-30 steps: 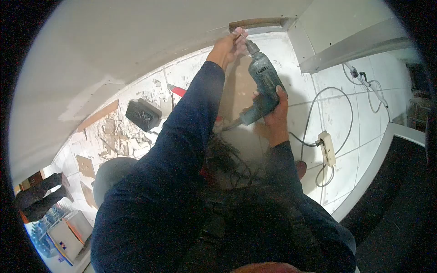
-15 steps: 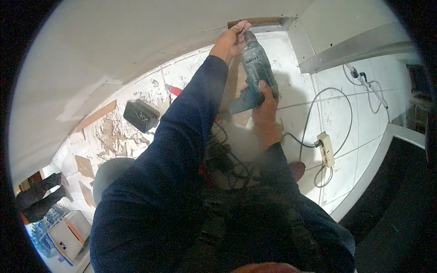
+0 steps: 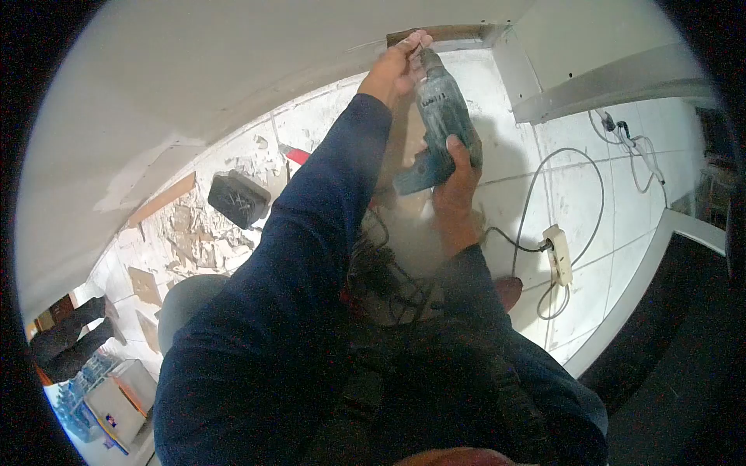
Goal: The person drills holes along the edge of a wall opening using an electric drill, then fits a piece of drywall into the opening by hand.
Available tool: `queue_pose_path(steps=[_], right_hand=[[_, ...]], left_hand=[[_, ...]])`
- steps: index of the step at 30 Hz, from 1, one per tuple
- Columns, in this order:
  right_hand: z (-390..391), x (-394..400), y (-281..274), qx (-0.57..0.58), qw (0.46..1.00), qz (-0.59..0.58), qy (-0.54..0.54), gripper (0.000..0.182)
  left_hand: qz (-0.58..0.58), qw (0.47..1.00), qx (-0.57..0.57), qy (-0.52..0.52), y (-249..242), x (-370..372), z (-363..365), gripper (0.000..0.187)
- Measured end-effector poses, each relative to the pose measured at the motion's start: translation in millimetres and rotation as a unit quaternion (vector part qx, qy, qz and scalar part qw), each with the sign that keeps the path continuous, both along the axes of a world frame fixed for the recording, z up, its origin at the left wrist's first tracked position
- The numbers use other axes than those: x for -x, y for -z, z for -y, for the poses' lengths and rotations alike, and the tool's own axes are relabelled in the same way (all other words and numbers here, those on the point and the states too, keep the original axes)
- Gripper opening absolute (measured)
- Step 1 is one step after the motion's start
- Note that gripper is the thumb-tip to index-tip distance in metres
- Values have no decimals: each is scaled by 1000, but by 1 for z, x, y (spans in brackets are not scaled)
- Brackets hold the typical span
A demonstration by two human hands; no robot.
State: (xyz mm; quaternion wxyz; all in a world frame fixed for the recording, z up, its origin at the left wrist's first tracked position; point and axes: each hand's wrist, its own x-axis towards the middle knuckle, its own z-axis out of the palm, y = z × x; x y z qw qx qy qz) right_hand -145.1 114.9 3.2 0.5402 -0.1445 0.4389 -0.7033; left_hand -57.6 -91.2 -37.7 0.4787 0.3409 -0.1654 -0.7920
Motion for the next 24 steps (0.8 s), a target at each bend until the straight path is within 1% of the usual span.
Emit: queue_pose_path(steps=[1, 5, 7, 8, 10, 13, 20, 22, 24], right_hand=[[-1, 0, 0, -1, 1000, -9, -6, 38], [-2, -2, 1, -6, 1000, -16, -5, 40], [-2, -3, 5, -9, 999, -48, -3, 44], [-1, -3, 9, -8, 999, -46, -3, 44], [-1, -1, 14, 5, 996, -85, -7, 47], [0, -3, 14, 5, 996, -91, 3, 48], [-1, -4, 12, -5, 997, -75, -4, 47], [-1, -5, 7, -25, 998, -55, -17, 47], [1, -7, 12, -6, 997, -74, -8, 48]], left_hand=[[-3, 1000, 16, 2, 3, -1, 0, 25], [-14, 1000, 2, -9, 1, -4, -4, 24], [-16, 999, 17, -30, 1, -6, -5, 24], [-15, 999, 18, -31, 0, -7, -6, 24], [-38, 999, 13, -32, 3, -8, -5, 24], [-33, 999, -4, -42, 3, -8, -5, 24], [-50, 998, 0, -34, 7, -9, -3, 25], [-32, 999, 13, -22, 9, -11, -3, 25], [-41, 999, 24, -22, 11, -12, -2, 26]])
